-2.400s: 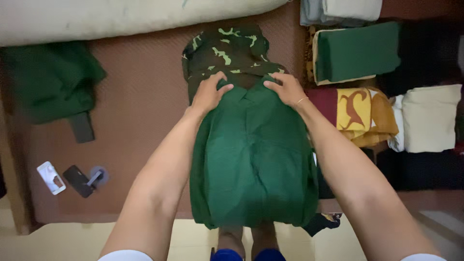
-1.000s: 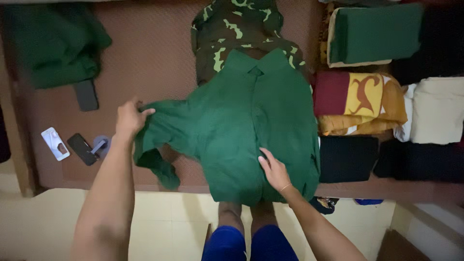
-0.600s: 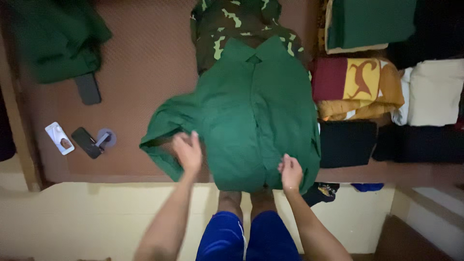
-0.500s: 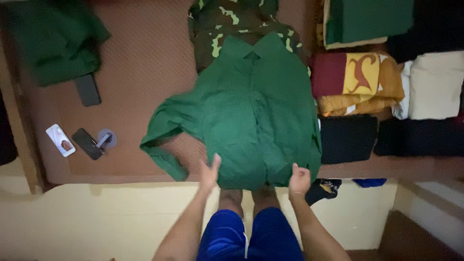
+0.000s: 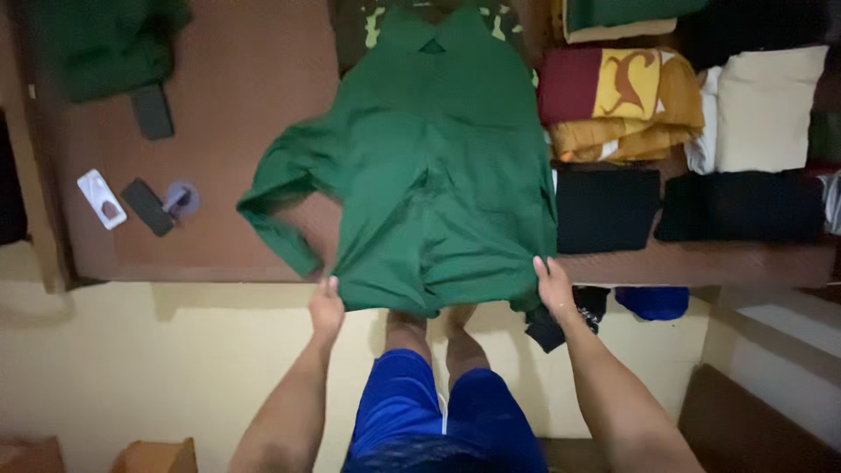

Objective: The person folds a green long-sleeved shirt on a bed. They smooth the fabric, fold the sleeves, and fold the shirt in half. The shirt remains unfolded at the end of the clip.

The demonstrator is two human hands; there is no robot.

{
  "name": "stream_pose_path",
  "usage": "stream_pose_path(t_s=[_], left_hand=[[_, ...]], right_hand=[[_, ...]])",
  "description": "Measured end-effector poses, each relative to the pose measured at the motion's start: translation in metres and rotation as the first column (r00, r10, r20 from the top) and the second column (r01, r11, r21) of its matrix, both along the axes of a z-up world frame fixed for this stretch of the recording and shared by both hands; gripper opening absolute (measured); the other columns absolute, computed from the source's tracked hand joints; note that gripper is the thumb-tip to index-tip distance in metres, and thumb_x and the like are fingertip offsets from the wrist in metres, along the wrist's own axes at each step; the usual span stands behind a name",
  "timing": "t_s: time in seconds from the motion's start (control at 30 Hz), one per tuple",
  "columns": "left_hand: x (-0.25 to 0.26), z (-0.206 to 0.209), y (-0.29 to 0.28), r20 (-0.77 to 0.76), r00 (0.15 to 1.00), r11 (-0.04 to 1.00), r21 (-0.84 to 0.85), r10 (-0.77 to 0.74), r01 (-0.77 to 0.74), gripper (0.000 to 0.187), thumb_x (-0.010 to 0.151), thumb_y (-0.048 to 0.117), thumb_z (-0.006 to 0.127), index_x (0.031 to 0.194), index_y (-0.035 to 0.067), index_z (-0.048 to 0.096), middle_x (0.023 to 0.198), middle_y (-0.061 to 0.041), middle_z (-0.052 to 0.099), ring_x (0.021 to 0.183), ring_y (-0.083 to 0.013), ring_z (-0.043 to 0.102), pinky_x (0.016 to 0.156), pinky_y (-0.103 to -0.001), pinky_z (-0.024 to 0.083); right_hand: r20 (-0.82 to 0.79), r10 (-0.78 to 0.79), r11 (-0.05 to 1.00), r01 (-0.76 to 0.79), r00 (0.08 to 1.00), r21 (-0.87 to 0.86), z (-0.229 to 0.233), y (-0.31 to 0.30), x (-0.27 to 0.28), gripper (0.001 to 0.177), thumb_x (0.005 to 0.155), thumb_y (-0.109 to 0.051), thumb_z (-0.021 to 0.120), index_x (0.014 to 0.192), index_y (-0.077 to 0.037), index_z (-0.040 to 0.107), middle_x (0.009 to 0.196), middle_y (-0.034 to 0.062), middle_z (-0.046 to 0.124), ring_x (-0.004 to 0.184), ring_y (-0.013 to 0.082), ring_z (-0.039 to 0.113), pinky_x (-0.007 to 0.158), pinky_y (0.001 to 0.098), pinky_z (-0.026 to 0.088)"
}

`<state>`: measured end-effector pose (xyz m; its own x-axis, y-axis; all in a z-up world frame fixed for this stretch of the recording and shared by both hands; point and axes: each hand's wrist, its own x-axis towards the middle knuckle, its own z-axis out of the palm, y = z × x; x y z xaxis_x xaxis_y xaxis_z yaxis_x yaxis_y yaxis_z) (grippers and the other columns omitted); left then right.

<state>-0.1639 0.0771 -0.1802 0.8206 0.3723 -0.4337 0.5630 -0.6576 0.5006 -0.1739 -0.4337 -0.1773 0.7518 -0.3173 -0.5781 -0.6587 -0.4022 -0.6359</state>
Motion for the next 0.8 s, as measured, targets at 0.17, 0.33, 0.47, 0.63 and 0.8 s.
stream_pose_path(t_s=[0.17, 0.33, 0.47, 0.63, 0.8], left_hand=[[-0.012, 0.035, -0.004, -0.197, 0.947, 0.961, -0.059, 0.256, -0.272, 0.05, 0.11, 0.043, 0.049, 0.122, -0.001, 0.068, 0.118, -0.026, 0.069, 0.107, -0.038, 0.065, 0.096, -0.045, 0.048], [-0.027, 0.066, -0.029, -0.452, 0.885, 0.85, -0.415, 0.116, -0.323, 0.064, 0.098, 0.048, 0.066, 0.131, -0.007, 0.063, 0.124, -0.02, 0.07, 0.113, -0.0282, 0.067, 0.101, -0.041, 0.05], [-0.061, 0.055, -0.028, -0.472, 0.877, 0.754, -0.606, -0.085, -0.253, 0.061, 0.088, 0.037, 0.076, 0.132, -0.004, 0.065, 0.126, -0.014, 0.072, 0.114, -0.0236, 0.066, 0.099, -0.038, 0.049], [-0.089, 0.031, 0.005, -0.235, 0.96, 0.944, -0.255, 0.149, -0.209, 0.041, 0.101, 0.04, 0.066, 0.114, 0.001, 0.071, 0.099, -0.018, 0.074, 0.094, -0.0306, 0.069, 0.087, -0.041, 0.054], [-0.092, 0.026, 0.008, -0.242, 0.969, 0.996, 0.077, 0.056, -0.039, 0.039, 0.101, 0.041, 0.069, 0.104, 0.002, 0.071, 0.097, -0.022, 0.072, 0.097, -0.0392, 0.069, 0.087, -0.045, 0.054]], right_hand=[[-0.055, 0.038, 0.982, -0.047, 0.998, -0.184, 0.039, -0.014, -0.008, 0.048, 0.108, -0.043, 0.059, 0.119, 0.004, 0.065, 0.11, 0.0223, 0.07, 0.101, 0.0337, 0.065, 0.098, 0.045, 0.047], [-0.357, -0.073, 0.91, 0.208, 0.931, 0.358, 0.065, 0.004, -0.018, 0.052, 0.088, -0.033, 0.078, 0.127, -0.002, 0.064, 0.121, 0.0137, 0.071, 0.108, 0.0247, 0.067, 0.097, 0.0413, 0.049], [-0.313, 0.056, 0.881, 0.101, 0.948, 0.463, 0.041, 0.014, -0.051, 0.057, 0.084, -0.03, 0.08, 0.129, 0.003, 0.067, 0.128, 0.0118, 0.072, 0.112, 0.0195, 0.066, 0.098, 0.0354, 0.048], [-0.251, -0.164, 0.968, 0.205, 0.954, 0.145, 0.004, -0.014, -0.082, 0.052, 0.098, -0.038, 0.068, 0.127, 0.005, 0.067, 0.117, 0.0183, 0.075, 0.102, 0.026, 0.068, 0.092, 0.04, 0.053], [-0.175, -0.179, 0.97, 0.204, 0.968, 0.136, -0.014, -0.009, -0.096, 0.047, 0.098, -0.038, 0.066, 0.124, 0.001, 0.07, 0.115, 0.0147, 0.076, 0.101, 0.024, 0.068, 0.09, 0.0382, 0.052]])
